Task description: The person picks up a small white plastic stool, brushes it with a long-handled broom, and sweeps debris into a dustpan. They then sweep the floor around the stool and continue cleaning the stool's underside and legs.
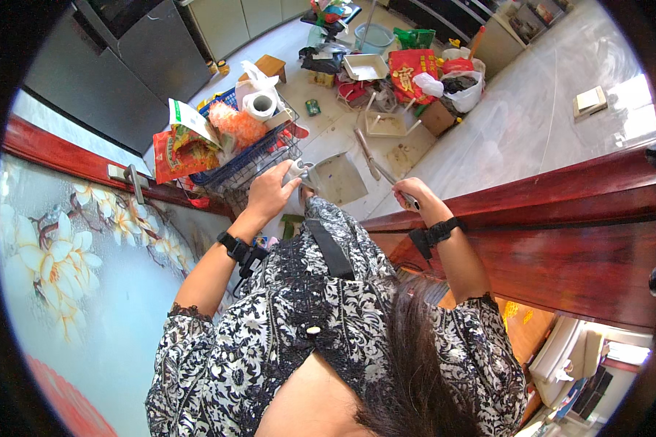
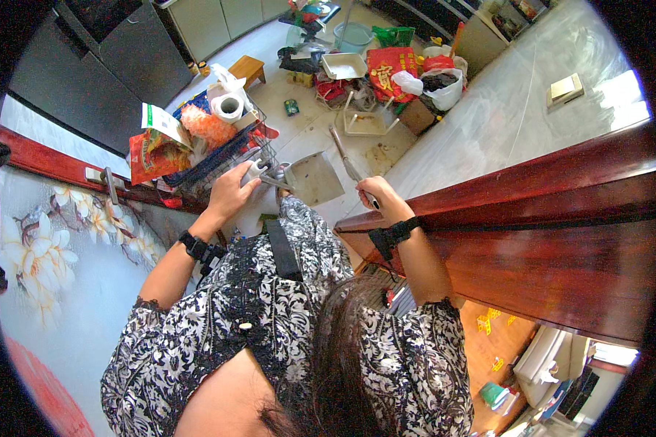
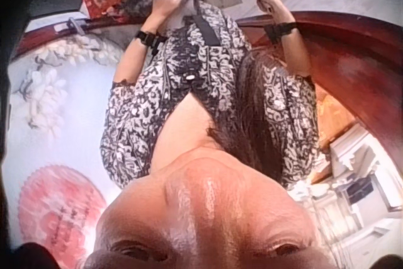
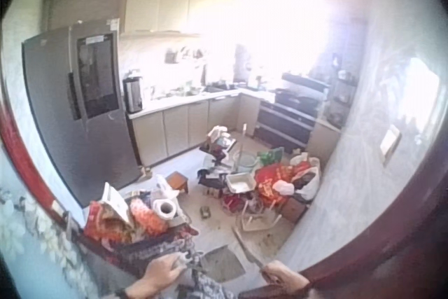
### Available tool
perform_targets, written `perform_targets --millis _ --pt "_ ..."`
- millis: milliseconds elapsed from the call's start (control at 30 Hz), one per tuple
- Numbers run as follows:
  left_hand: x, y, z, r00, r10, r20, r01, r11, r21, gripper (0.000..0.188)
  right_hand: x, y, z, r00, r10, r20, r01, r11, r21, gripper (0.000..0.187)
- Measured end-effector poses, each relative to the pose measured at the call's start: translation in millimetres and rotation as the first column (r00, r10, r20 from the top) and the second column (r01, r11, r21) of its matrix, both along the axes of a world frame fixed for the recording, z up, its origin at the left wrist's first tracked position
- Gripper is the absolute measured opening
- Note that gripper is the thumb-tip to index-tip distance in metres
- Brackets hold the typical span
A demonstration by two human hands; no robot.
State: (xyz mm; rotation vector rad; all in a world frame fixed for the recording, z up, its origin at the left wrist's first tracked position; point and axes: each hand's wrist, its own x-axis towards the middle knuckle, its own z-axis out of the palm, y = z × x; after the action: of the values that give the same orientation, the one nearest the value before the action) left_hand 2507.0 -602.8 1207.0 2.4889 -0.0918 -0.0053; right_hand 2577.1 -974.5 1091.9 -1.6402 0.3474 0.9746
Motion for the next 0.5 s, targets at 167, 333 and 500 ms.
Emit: perform_targets --millis 167,333,500 --pt "6 4 -3 1.000 0.020 0.007 -0.021 0.999 0.032 0.043 -12 6 7 0.997 0.017 0.081 -0.015 1.000 -0.016 0.029" --pt "13 11 -4 0.995 0.099 -0.025 -0.100 0.995 -0.017 0.042 -21 30 17 0.948 -0.267 -0.173 0.262 0.964 -0.052 0.031" --pt "19 3 -2 0.991 0.133 0.004 -0.133 0.991 -0.031 0.035 -20 56 13 0.884 -0.416 -0.213 0.447 0.886 0.122 0.027"
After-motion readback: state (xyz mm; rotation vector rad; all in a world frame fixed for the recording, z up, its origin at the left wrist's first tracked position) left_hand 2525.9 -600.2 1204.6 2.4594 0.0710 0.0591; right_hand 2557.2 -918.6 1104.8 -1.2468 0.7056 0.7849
